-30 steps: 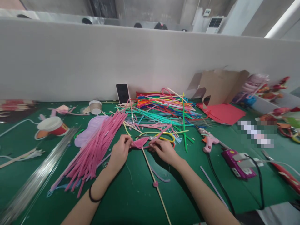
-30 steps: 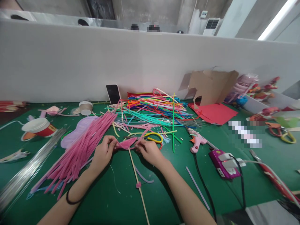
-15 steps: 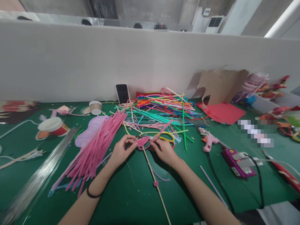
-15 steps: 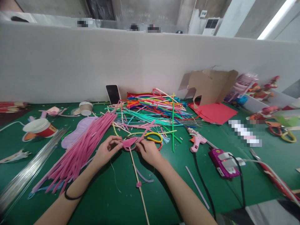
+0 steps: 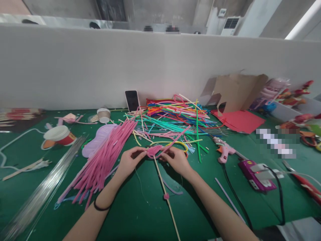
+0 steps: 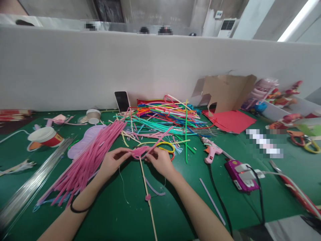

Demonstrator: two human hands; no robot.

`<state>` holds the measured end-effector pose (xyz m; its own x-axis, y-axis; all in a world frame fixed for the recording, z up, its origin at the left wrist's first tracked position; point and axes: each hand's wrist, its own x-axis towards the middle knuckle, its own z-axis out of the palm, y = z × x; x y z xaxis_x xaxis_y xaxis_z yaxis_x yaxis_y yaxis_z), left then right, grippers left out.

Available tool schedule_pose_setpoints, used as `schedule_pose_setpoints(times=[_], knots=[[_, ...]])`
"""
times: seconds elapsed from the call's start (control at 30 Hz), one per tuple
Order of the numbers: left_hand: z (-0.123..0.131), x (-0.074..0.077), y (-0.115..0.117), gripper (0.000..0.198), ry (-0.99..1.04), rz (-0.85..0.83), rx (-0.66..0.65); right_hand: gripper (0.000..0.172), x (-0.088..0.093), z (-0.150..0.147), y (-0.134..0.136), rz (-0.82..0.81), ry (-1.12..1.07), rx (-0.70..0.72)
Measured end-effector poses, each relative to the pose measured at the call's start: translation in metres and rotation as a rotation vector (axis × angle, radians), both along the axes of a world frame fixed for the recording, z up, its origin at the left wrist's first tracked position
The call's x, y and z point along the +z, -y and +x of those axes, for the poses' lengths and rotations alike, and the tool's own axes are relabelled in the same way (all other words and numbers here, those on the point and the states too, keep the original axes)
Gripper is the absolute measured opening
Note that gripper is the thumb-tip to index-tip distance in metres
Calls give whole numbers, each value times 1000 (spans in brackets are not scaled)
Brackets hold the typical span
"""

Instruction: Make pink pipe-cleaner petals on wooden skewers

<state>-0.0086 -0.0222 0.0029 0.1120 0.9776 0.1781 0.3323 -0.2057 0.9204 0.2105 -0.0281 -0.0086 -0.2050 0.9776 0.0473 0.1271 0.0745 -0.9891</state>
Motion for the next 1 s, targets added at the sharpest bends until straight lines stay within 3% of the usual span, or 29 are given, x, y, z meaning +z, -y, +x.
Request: schedule_pose_setpoints(times=[0.13, 0.33, 0.7, 1.0], knots=[[5, 0, 1, 23, -7, 50, -38, 16, 0, -2, 1, 95, 79, 21], [16, -3, 6, 22, 7, 23, 10, 14, 4, -8, 5, 315, 300, 5], [23, -6, 8, 21, 50, 14, 59, 16, -1, -11, 10, 428, 541, 80], [26, -11, 10, 17, 40, 21, -20, 14, 0, -13, 10, 453, 585, 66]])
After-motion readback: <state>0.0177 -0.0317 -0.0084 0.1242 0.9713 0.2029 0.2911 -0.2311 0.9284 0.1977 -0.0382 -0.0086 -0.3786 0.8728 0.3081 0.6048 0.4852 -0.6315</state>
